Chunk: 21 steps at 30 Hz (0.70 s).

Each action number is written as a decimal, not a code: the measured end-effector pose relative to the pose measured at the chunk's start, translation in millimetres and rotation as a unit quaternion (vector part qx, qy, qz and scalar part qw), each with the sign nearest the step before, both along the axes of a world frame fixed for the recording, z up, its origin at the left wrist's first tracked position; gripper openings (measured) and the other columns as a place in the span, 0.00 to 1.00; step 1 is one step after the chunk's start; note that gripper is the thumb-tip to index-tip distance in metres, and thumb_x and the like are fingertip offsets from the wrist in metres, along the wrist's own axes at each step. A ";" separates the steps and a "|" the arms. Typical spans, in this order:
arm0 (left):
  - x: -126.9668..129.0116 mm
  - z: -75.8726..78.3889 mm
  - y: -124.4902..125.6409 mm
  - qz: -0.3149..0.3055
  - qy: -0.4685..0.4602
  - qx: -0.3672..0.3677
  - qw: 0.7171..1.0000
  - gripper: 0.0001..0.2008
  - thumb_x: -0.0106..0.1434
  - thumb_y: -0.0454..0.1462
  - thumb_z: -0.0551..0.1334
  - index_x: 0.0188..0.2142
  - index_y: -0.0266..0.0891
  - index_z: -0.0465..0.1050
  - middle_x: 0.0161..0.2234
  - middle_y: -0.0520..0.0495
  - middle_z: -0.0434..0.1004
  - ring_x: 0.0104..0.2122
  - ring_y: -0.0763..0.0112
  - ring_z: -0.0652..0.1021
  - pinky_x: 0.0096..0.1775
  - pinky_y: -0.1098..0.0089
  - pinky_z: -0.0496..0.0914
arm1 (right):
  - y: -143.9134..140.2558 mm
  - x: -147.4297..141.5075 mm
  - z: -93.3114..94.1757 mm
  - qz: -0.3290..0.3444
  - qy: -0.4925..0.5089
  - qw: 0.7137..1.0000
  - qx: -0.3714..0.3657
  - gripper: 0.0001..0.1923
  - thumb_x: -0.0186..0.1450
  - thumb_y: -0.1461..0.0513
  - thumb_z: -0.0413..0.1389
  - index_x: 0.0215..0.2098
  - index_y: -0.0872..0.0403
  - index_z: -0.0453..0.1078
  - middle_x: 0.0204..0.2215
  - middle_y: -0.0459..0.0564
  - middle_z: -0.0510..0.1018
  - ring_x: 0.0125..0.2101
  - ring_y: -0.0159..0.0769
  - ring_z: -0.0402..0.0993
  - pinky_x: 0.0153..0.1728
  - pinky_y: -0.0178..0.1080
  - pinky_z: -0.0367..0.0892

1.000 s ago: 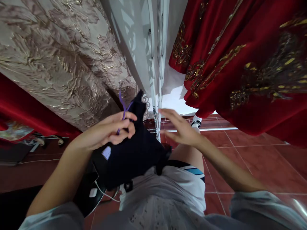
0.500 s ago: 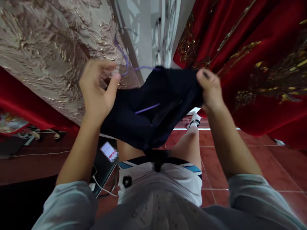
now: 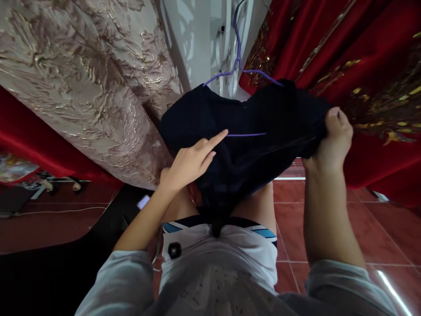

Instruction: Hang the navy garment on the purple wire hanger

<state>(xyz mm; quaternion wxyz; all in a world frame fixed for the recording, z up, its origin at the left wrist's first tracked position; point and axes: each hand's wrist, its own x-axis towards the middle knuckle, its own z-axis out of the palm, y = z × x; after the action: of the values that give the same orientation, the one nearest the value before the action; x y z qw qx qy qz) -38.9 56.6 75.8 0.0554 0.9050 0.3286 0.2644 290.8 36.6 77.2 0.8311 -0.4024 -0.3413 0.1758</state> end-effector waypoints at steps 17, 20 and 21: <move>34.2 -70.1 41.7 0.075 -0.230 -0.068 0.968 0.27 0.74 0.43 0.60 0.70 0.46 0.59 0.66 0.34 0.65 0.55 0.55 0.78 0.56 0.53 0.75 | 24.4 -30.1 -38.2 0.012 0.062 0.998 -0.022 0.15 0.68 0.50 0.57 0.38 0.54 0.72 0.37 0.53 0.79 0.45 0.41 0.80 0.59 0.48 0.71; 43.0 -73.8 30.3 0.055 -0.348 -0.084 0.932 0.20 0.74 0.47 0.61 0.61 0.45 0.70 0.58 0.38 0.75 0.56 0.58 0.77 0.59 0.55 0.72 | 9.4 -43.7 -47.6 -0.137 -0.010 0.990 -0.040 0.13 0.65 0.57 0.60 0.46 0.53 0.71 0.47 0.51 0.76 0.52 0.37 0.75 0.64 0.47 0.65; 46.4 -73.2 21.4 0.057 -0.390 -0.099 0.914 0.16 0.74 0.48 0.61 0.56 0.45 0.75 0.54 0.40 0.77 0.55 0.59 0.78 0.58 0.57 0.73 | 0.8 -51.8 -52.8 -0.199 -0.044 0.978 -0.042 0.16 0.64 0.59 0.61 0.50 0.52 0.70 0.51 0.50 0.74 0.56 0.36 0.72 0.66 0.47 0.62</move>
<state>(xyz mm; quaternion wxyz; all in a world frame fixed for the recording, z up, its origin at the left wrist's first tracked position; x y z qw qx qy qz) 7.5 78.0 2.6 0.2529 0.6995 0.3567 0.5652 239.0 37.4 24.5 0.8159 -0.5045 -0.2825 0.0031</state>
